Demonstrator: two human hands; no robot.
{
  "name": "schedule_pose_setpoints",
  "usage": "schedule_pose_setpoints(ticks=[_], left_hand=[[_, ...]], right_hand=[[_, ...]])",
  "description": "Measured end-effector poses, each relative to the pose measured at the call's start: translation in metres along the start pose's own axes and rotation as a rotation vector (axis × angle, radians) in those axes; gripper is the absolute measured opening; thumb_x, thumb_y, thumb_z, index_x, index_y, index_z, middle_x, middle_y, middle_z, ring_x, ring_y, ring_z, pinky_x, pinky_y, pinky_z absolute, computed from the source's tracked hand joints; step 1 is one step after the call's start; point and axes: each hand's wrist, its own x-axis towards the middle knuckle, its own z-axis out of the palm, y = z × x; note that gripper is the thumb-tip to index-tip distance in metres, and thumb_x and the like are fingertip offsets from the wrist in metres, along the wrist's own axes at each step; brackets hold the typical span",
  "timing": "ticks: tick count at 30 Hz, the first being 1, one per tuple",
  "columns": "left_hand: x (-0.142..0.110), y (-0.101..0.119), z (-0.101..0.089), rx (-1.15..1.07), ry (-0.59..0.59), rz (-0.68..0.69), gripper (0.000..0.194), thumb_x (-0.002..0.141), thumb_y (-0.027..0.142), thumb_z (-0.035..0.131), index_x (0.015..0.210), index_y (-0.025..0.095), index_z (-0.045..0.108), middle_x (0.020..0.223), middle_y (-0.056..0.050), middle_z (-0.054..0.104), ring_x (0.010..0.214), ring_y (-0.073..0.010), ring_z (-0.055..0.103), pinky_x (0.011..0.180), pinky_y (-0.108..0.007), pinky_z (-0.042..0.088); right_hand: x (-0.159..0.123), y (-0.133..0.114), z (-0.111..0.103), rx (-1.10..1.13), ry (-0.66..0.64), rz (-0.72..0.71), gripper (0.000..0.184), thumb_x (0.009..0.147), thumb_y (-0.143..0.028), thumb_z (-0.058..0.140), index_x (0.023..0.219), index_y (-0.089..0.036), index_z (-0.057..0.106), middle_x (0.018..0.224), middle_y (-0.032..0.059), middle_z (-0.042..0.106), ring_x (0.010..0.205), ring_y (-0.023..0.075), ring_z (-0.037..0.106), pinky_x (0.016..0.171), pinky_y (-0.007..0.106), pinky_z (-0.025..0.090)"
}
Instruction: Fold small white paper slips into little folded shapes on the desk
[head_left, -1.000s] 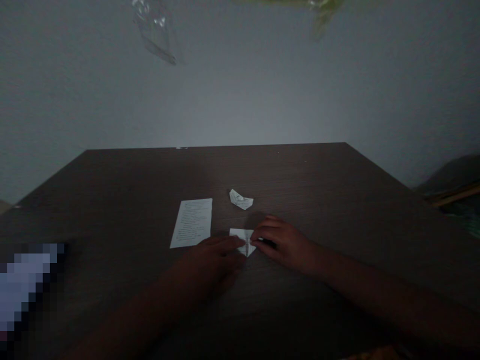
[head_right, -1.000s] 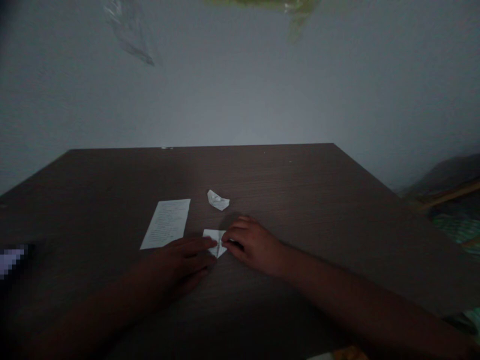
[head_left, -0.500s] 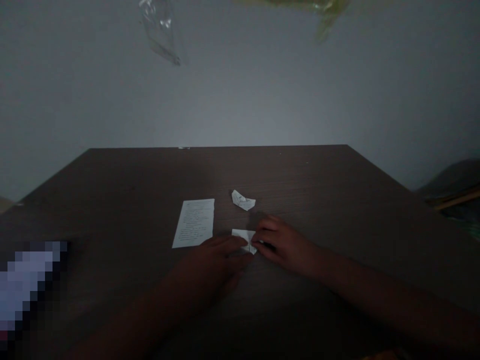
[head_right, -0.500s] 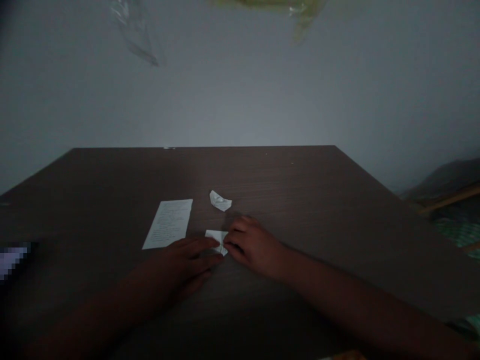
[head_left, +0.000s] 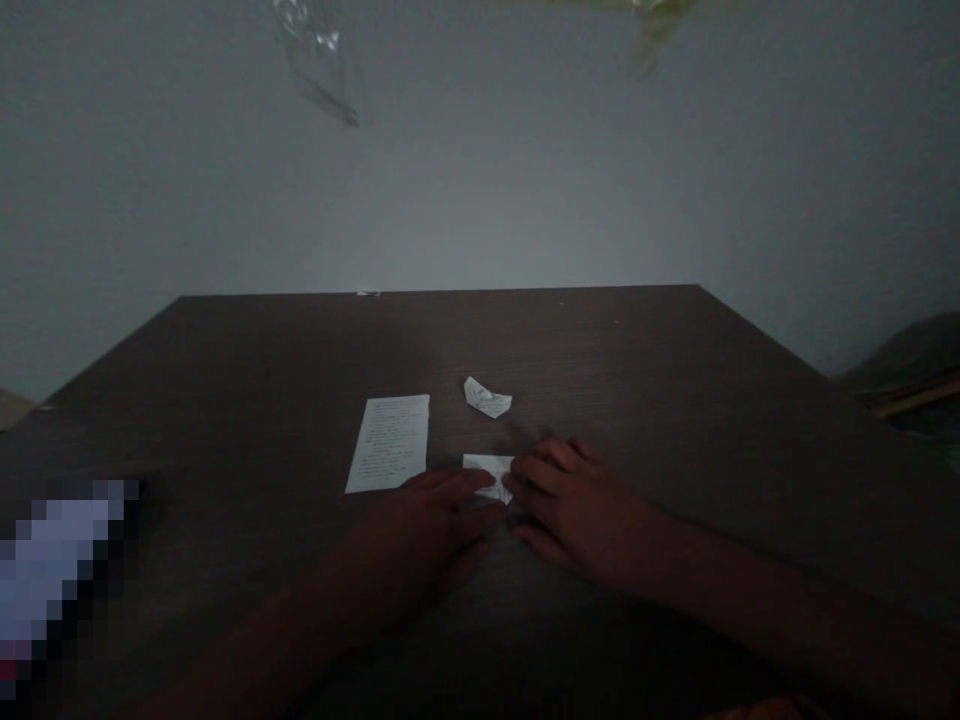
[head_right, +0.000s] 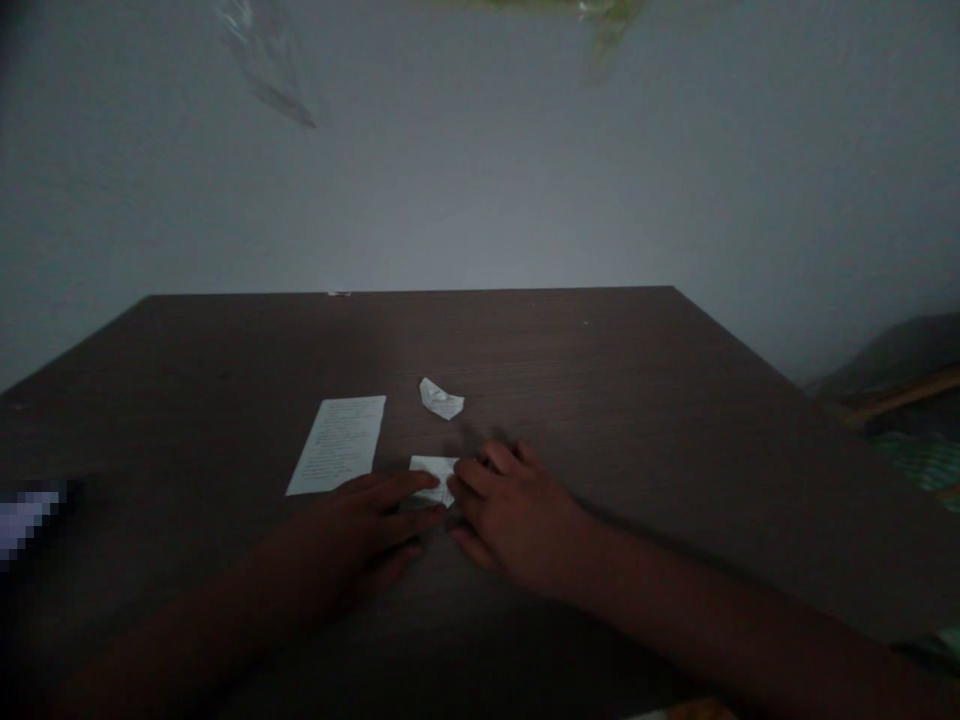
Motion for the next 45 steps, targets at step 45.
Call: schedule_pose_setpoints(ticks=[45], left_hand=[[-0.002,0.000,-0.007,0.035,0.005,0.053,0.053,0.089,0.007,0.061,0.138,0.023,0.072,0.154,-0.011,0.067,0.135,-0.0341,0.068,0.113,-0.053,0.058]], right_hand=[[-0.004,-0.011,0.003,0.028,-0.037,0.081,0.047,0.106,-0.040,0.066,0.140,-0.007,0.069,0.134,0.0177,0.072,0.119,0.0347,0.066,0.106,0.054,0.055]])
